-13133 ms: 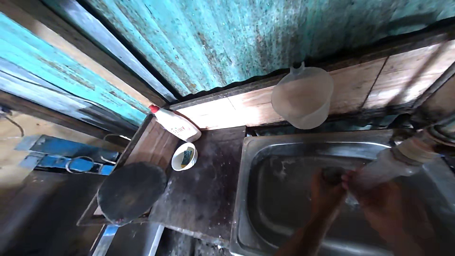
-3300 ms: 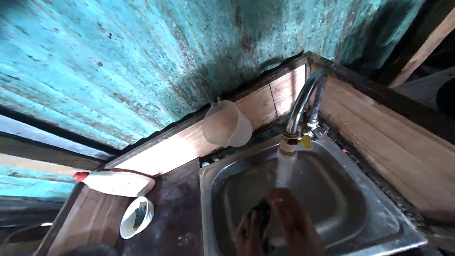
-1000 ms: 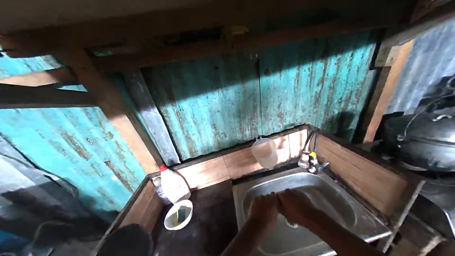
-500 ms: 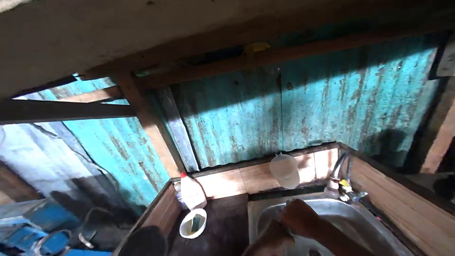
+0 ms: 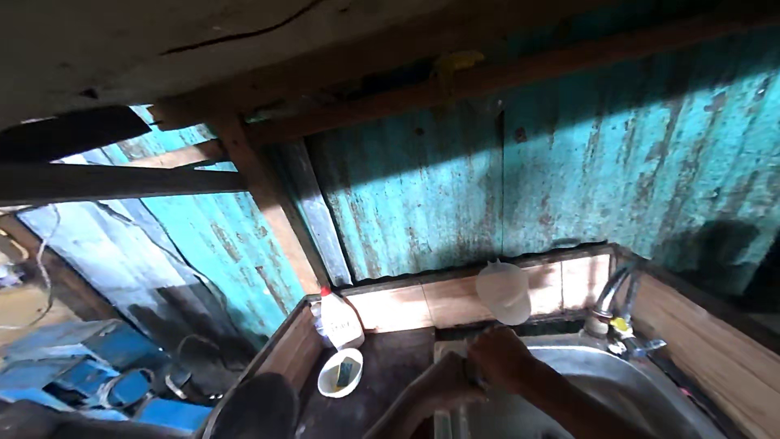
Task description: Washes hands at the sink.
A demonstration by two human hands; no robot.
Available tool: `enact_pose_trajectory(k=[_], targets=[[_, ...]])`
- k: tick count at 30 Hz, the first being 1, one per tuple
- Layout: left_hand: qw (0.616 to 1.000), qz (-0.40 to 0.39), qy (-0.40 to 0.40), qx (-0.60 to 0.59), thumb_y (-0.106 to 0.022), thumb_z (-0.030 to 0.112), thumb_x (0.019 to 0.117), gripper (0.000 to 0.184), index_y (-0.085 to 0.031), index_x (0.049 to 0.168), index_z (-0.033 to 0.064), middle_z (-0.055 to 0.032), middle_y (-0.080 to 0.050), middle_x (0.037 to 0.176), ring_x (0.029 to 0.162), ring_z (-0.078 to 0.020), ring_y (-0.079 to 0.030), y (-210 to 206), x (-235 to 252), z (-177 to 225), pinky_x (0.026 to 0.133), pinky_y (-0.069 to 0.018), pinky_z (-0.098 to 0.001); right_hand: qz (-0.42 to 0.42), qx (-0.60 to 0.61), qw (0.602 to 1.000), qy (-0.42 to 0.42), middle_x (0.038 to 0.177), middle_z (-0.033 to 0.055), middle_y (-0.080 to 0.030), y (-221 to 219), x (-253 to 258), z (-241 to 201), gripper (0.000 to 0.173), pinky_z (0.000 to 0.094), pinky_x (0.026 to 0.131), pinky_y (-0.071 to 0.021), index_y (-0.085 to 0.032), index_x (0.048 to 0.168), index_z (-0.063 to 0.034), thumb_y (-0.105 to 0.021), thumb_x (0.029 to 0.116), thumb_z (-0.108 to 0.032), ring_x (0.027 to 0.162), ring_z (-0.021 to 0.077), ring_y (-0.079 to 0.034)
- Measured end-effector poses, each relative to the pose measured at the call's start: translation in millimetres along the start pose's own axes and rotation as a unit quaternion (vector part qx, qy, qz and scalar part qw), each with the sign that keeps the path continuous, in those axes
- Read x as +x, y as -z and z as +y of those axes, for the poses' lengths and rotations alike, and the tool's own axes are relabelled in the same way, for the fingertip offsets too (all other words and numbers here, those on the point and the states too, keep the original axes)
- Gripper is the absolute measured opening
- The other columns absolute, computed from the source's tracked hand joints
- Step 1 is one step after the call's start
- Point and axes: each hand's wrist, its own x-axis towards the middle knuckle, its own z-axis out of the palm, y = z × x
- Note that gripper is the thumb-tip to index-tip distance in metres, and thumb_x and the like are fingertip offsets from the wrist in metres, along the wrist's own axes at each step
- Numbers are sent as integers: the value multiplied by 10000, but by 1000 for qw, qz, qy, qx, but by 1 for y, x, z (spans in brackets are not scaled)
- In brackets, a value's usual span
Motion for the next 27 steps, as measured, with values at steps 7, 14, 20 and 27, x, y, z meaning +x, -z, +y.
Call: enact_pose_trajectory(k=[7, 14, 20, 27], targets=[[922, 216, -105, 303, -683, 214, 956, 685, -398, 1572, 122, -196, -510, 1453, 1306, -361, -536, -8, -12, 34, 1061, -469, -501, 13, 188, 970, -155, 1140, 207, -680, 14, -6, 18, 384, 597, 899, -505, -672, 1166, -21, -686, 941, -332, 1104, 386, -647], [922, 69, 2, 380, -649, 222, 966, 437, -565, 1345, 22, -216, -661, 1204, 1139, -396, -645, -11, 4, 53, 904, -521, -576, -37, 197, 969, -141, 1106, 196, -691, -10, -17, 15, 356, 597, 893, -499, -695, 1081, -21, -661, 960, -354, 1075, 375, -655], [956, 43, -58, 283, -691, 236, 942, 251, -695, 1042, 6, -183, -700, 998, 959, -345, -693, -23, 25, 44, 829, -558, -554, 10, 62, 987, -145, 1056, 189, -713, -24, -22, 25, 290, 596, 852, -517, -733, 1037, -36, -722, 923, -302, 1043, 394, -670], [995, 37, -52, 74, -661, 167, 963, 183, -678, 1050, 6, -135, -686, 935, 864, -239, -676, -40, 34, 32, 789, -558, -455, 38, 3, 997, -64, 986, 180, -718, -33, -24, 41, 213, 578, 824, -523, -730, 1026, -27, -720, 931, -217, 977, 391, -683]])
